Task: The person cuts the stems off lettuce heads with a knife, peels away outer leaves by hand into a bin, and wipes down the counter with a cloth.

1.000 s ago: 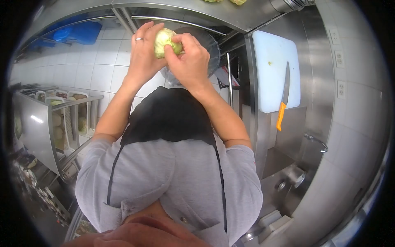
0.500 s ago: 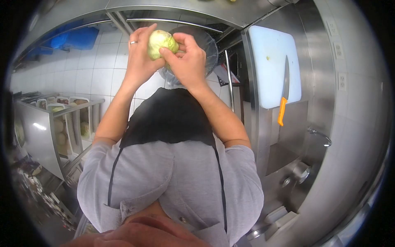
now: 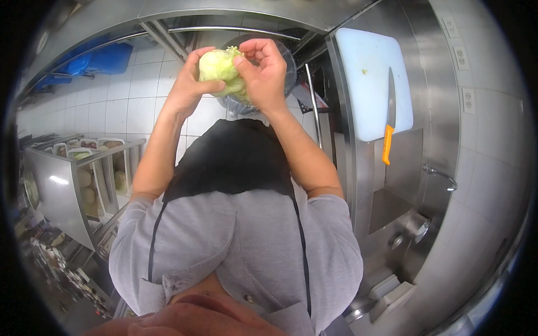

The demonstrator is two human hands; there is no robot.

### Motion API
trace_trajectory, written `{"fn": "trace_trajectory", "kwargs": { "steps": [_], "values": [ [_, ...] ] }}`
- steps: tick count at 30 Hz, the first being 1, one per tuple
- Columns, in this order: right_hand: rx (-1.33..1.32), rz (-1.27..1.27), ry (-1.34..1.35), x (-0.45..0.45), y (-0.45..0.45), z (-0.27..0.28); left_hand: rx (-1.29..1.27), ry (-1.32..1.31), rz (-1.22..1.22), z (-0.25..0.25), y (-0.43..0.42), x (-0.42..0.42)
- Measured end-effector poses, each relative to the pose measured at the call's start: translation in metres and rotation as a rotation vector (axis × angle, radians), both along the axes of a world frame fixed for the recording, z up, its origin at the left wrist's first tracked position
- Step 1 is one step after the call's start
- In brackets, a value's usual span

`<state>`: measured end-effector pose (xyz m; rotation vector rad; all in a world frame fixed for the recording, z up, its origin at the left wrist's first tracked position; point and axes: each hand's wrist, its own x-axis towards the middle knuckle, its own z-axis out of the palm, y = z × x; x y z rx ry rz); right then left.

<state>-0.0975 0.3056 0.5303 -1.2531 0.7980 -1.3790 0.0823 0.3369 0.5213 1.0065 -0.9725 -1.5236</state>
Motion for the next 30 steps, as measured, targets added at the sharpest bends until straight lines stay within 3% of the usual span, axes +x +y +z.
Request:
{"fn": "trace_trajectory", "kwargs": {
  "steps": [11, 17, 20, 23, 26, 29, 30],
  "values": [
    [0.349, 0.127, -0.553, -0.011, -0.007, -0.006, 0.138, 0.291, -0.066, -0.025, -0.009, -0.001],
    [0.501, 0.283, -0.859, -0.021, -0.021, -0.015, 0.294, 0.709, -0.157, -0.042, -0.011, 0.0],
    [0.549, 0.31, -0.866, -0.02, -0.021, -0.014, 0.154, 0.565, -0.16, -0.048, -0.009, -0.007],
    [0.493, 0.452, -0.891, -0.022, -0.021, -0.019, 0.172, 0.597, -0.11, -0.054, -0.01, -0.007],
    [0.351, 0.401, -0.592, -0.025, -0.02, -0.013, 0.175, 0.564, -0.064, -0.055, -0.011, -0.01],
    [-0.041, 0.306, 0.2, -0.018, -0.005, 0.002, 0.231, 0.395, 0.063, -0.048, -0.006, -0.014],
    [-0.299, 0.244, 0.59, -0.021, -0.004, 0.007, 0.231, 0.387, 0.086, -0.044, -0.004, -0.015]
  ]
}}
